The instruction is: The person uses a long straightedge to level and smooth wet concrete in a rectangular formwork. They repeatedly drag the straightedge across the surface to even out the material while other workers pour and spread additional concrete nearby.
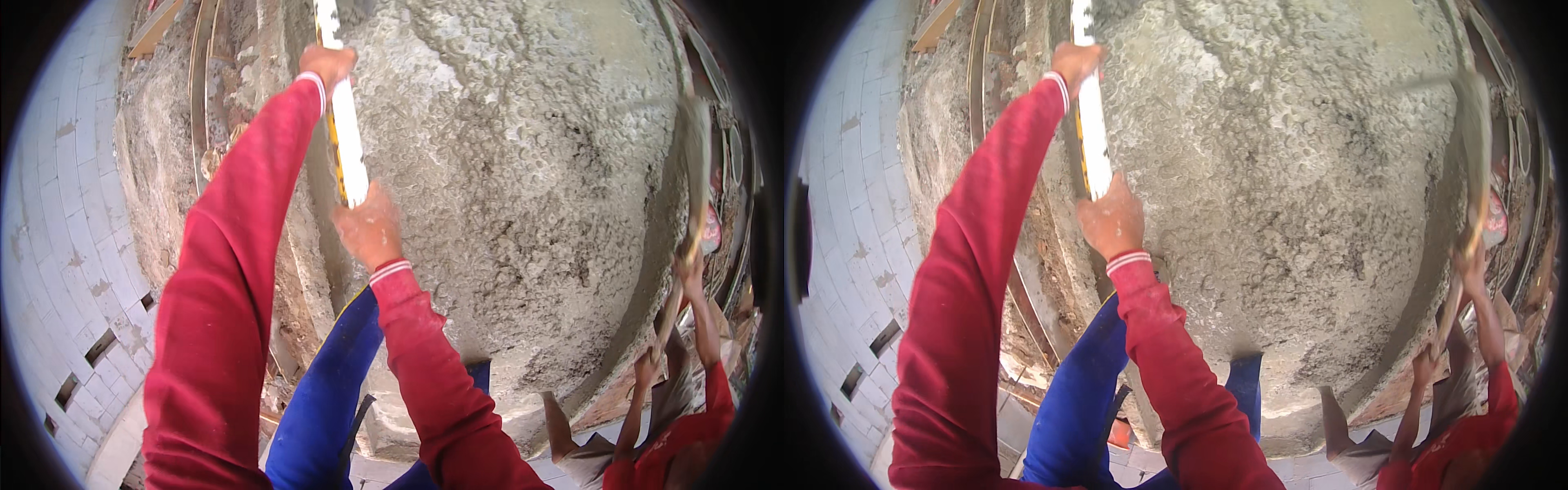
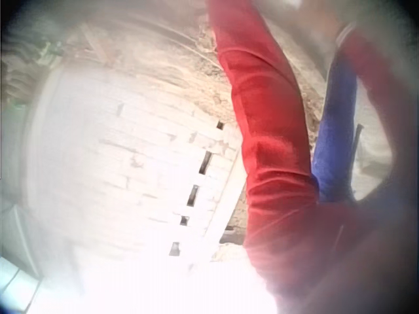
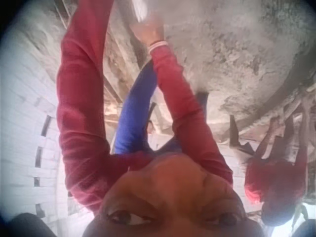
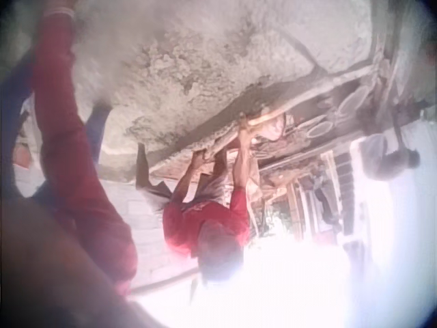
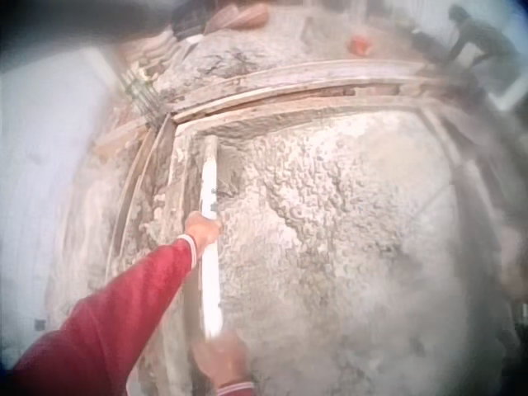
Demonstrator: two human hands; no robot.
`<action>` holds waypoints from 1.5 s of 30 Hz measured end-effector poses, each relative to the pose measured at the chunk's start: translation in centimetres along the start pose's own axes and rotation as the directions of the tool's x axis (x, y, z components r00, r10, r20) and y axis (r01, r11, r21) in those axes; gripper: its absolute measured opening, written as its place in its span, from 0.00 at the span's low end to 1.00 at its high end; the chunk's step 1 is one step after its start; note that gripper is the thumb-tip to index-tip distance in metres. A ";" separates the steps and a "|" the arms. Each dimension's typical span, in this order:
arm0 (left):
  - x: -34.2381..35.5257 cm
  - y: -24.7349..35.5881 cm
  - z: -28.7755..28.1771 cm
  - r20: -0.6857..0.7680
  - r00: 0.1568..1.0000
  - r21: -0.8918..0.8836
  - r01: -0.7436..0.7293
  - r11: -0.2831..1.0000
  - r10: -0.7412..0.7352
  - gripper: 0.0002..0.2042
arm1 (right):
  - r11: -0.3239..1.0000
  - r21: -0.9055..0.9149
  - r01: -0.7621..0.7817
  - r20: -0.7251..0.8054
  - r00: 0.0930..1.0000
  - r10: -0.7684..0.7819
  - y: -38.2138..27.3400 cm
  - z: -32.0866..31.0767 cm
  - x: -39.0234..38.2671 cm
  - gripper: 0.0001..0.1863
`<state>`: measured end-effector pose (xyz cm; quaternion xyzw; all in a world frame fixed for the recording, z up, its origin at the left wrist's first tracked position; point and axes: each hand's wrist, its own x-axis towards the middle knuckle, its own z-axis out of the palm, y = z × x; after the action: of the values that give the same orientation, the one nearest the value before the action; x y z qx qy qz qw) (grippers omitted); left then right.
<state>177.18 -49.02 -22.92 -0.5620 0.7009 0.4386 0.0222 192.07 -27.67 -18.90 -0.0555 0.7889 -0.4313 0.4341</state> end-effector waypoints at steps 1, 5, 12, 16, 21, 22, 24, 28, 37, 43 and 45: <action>-1.2 -2.6 0.0 -0.065 0.998 0.037 0.026 0.999 -0.024 0.17 | 1.000 -0.012 0.004 0.008 1.000 -0.004 1.1 0.2 -1.9 0.21; -12.3 -12.0 3.3 0.017 0.994 -0.077 0.112 0.991 -0.111 0.20 | 0.996 -0.047 -0.076 0.034 0.996 0.078 9.4 -0.2 -13.2 0.21; -39.5 -23.9 3.3 0.248 0.919 -0.236 0.365 0.901 -0.307 0.15 | 0.900 0.215 -0.379 0.419 0.868 0.265 16.6 -9.0 -15.6 0.38; -46.1 -23.7 4.5 0.165 0.933 -0.024 0.329 0.944 -0.321 0.20 | 0.948 0.318 0.003 0.213 0.974 -0.074 8.8 -5.7 1.2 0.35; -43.6 -25.7 2.2 0.174 0.941 -0.051 0.302 0.952 -0.289 0.18 | 0.864 0.443 -0.239 0.055 0.969 0.240 5.7 0.2 7.0 0.24; -42.4 -25.8 1.7 0.143 0.955 -0.073 0.272 0.959 -0.260 0.19 | 0.881 0.434 -0.190 0.051 0.981 0.187 2.9 0.6 6.9 0.23; -38.3 -25.0 2.2 0.095 0.976 -0.132 0.206 0.970 -0.194 0.19 | 0.913 0.399 -0.082 0.026 0.997 0.079 -4.1 -1.2 7.7 0.21; -19.6 -18.8 -0.8 0.074 0.997 -0.157 0.029 0.987 -0.018 0.20 | 0.896 0.314 0.314 -0.131 0.949 -0.287 -17.4 -1.9 17.7 0.15; -22.5 -23.4 -2.2 0.179 0.949 -0.109 0.280 0.954 -0.258 0.18 | 0.977 0.185 -0.103 -0.051 0.992 0.114 -6.5 6.5 23.0 0.14; -23.2 -23.6 -3.9 0.119 0.987 -0.163 0.125 0.979 -0.106 0.26 | 0.975 0.202 0.097 -0.064 0.994 -0.086 -15.8 5.2 16.6 0.17; -16.1 -20.8 -5.6 0.128 0.991 -0.145 0.069 0.987 -0.050 0.27 | 0.959 0.220 0.176 -0.134 0.980 -0.149 -20.2 4.6 21.8 0.17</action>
<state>202.46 -39.93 -23.30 -0.5545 0.6464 0.5229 0.0366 176.27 -53.22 -19.21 -0.0442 0.7500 -0.5569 0.3542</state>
